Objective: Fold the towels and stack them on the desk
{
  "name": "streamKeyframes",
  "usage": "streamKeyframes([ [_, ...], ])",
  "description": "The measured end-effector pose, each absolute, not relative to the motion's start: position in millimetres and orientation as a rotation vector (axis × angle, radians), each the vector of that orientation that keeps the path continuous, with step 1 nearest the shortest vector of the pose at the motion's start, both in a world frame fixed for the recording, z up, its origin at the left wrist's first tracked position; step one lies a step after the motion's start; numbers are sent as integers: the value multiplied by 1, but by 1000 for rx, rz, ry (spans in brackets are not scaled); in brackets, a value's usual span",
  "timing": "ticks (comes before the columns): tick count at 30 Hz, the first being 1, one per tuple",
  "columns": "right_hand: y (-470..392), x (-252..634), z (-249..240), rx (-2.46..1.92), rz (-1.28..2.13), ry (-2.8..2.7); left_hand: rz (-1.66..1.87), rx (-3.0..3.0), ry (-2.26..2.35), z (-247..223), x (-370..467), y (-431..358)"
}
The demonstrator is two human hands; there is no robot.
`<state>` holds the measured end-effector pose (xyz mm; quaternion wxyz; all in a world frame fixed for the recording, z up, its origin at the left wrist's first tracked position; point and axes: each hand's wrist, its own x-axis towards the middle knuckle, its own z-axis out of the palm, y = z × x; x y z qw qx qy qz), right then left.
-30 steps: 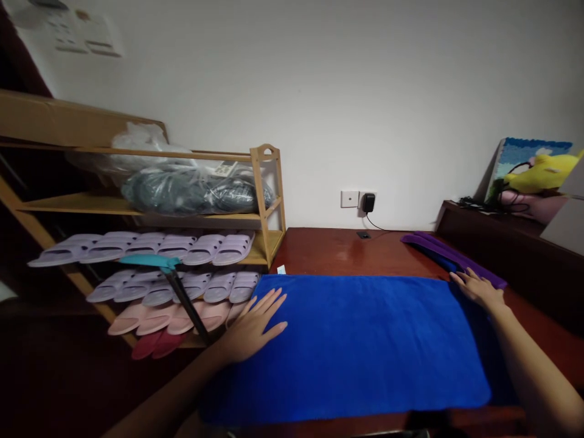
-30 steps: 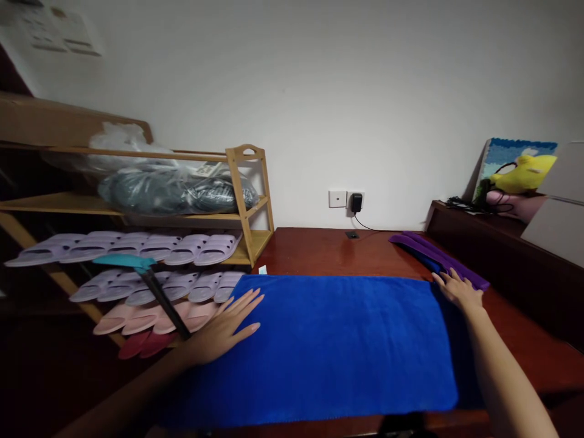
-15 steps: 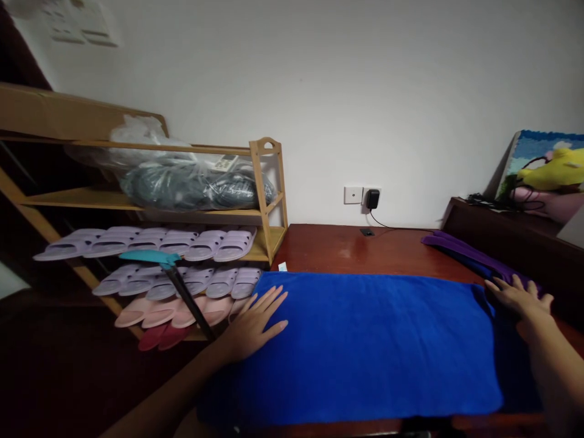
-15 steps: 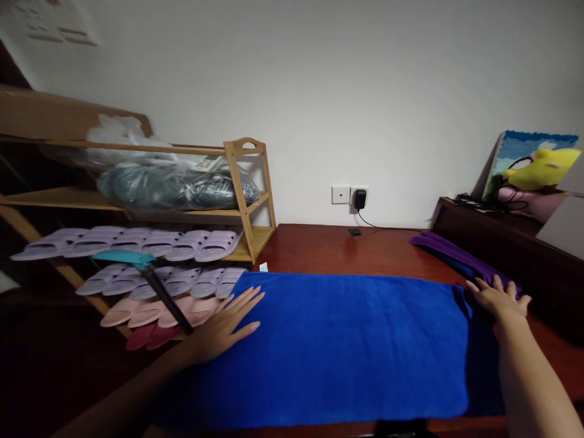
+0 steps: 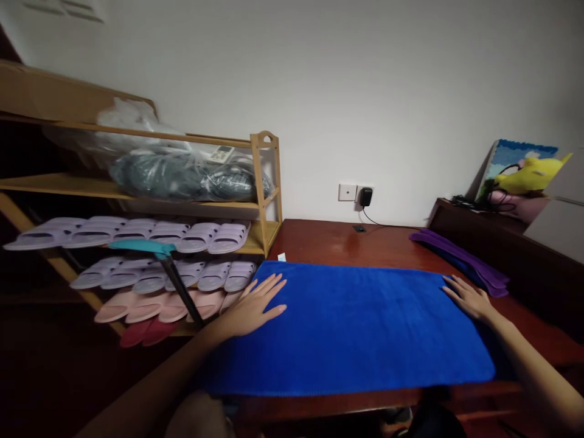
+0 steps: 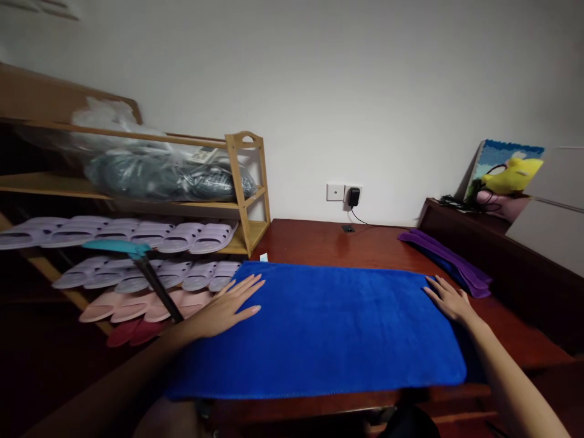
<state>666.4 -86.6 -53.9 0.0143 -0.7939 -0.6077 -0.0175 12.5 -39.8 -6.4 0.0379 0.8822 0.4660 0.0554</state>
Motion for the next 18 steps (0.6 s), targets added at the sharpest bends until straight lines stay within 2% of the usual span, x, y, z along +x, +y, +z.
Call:
streamKeyframes([
  [4,-97,690,-49,-2647,-331,-1818,133,2696,1406,0,10,-41],
  [7,-97,688,-44,-2591,-563,-1793,169,2674,1476,4,15,-38],
  [12,-77,653,-44,-2481,-45,-1755,338,2627,1635,-2,35,-16],
  [18,-64,645,-56,-2493,-2,-1760,193,2579,1602,-12,35,4],
])
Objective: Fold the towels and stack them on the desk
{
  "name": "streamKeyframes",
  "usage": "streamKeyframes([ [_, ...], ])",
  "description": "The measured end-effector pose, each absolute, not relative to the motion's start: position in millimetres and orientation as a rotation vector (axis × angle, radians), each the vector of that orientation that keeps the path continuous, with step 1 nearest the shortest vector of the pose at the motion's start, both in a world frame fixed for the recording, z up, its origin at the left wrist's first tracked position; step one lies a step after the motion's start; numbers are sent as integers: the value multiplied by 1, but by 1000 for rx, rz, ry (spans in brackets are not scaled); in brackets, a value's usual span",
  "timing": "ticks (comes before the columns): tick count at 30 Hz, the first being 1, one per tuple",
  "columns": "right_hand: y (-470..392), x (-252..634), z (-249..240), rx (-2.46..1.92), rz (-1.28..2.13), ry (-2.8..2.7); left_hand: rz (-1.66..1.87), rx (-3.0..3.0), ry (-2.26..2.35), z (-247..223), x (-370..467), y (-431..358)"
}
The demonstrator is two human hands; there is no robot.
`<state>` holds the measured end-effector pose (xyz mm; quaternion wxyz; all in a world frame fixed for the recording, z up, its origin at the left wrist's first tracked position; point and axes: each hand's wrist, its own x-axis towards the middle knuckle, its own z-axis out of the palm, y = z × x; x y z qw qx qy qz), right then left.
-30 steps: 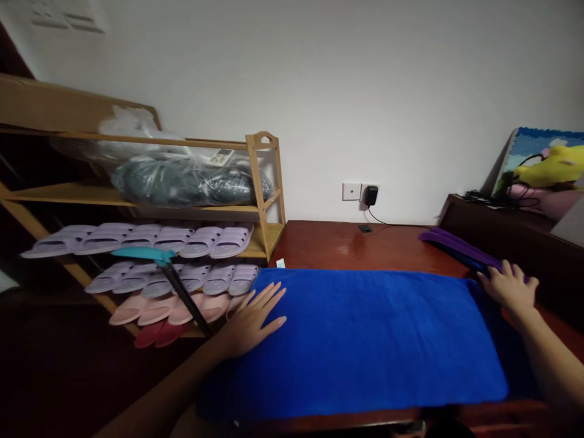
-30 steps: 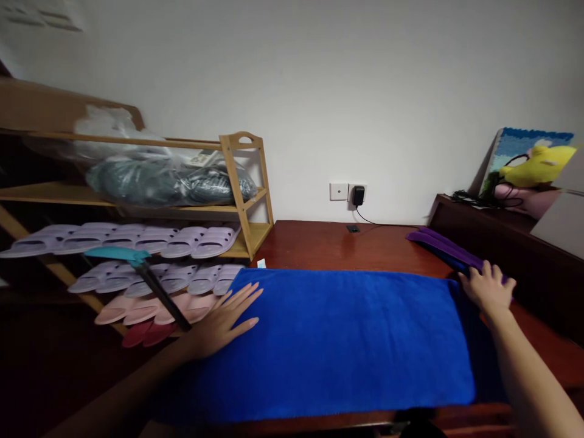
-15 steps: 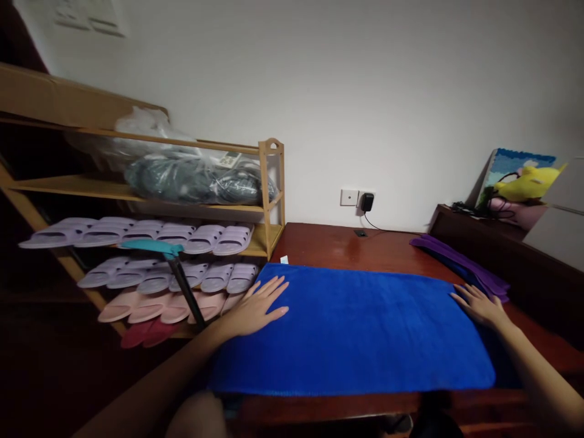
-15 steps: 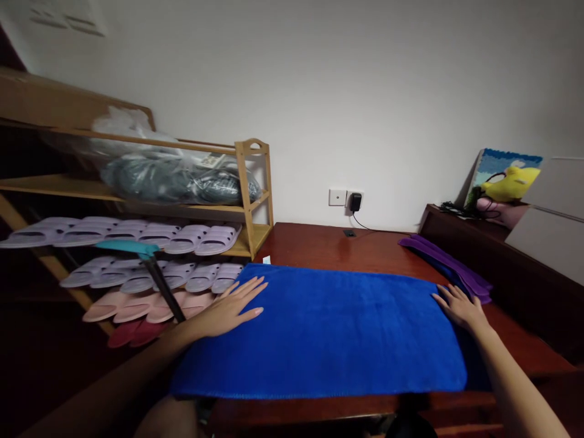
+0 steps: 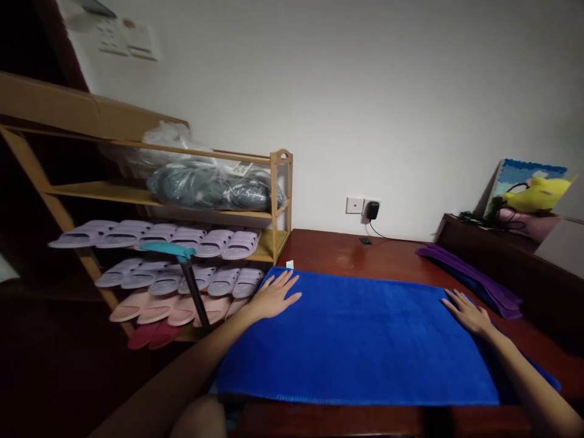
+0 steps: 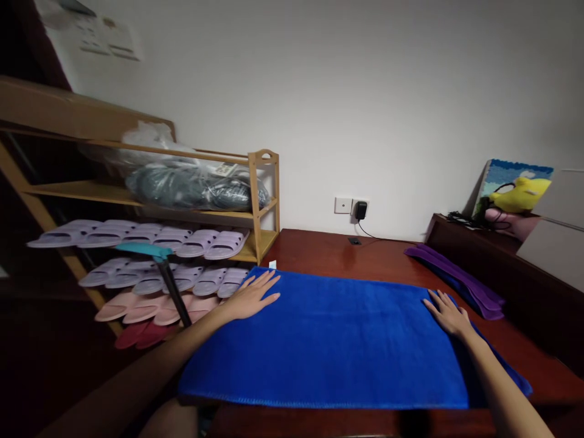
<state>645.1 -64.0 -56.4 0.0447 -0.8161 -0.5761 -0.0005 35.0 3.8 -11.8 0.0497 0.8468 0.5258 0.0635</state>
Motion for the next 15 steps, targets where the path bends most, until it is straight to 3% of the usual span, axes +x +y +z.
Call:
streamKeyframes([
  [6,-45,635,-33,-2399,-155,-1873,181,2533,1691,-8,35,4],
  [15,14,592,-25,-2324,-52,-2039,162,2460,1665,-3,36,-2],
])
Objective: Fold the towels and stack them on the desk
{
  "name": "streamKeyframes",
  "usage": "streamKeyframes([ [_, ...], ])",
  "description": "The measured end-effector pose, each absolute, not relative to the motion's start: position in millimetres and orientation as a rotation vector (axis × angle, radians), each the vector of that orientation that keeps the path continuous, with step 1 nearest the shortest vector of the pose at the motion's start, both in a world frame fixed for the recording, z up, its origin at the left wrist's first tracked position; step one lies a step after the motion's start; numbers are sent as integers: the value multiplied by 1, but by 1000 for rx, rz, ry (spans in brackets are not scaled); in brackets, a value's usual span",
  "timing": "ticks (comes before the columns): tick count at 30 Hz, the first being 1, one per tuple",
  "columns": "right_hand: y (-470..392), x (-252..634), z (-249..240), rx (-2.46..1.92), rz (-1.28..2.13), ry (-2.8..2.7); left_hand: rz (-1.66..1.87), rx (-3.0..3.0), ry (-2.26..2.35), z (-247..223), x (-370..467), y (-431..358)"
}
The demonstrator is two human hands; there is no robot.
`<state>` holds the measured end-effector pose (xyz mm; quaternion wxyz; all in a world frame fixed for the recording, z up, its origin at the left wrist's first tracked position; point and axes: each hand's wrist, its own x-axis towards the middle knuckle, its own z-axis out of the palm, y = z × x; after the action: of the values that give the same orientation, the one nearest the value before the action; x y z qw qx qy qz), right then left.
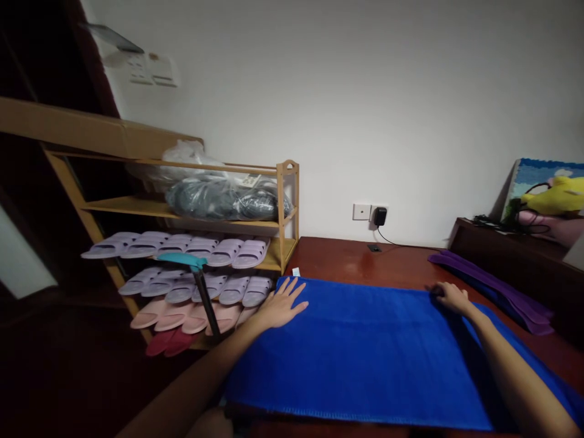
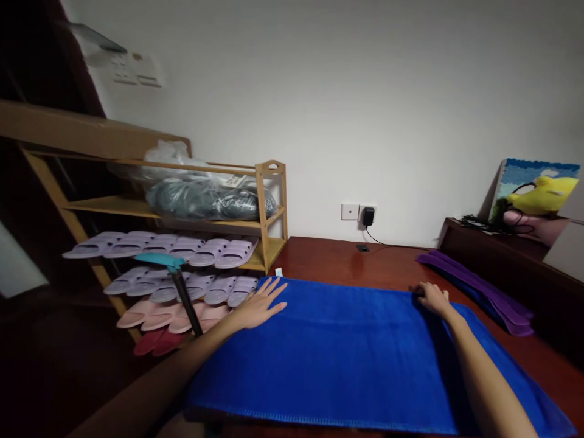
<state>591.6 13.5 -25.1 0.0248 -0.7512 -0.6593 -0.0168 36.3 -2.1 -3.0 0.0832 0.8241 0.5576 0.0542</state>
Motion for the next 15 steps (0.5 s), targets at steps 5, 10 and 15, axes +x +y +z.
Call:
streamKeyframes([
  [5,27,585,-20,-2345,-71,-2014,164,2461,1660,-4,35,-3],
  [10,28,590,-19,-2352,-46,-2015,149,2455,1672,-3,36,-4],
  [15,19,601,-19,-2401,-160,-1986,153,2454,1662,0,37,-5],
])
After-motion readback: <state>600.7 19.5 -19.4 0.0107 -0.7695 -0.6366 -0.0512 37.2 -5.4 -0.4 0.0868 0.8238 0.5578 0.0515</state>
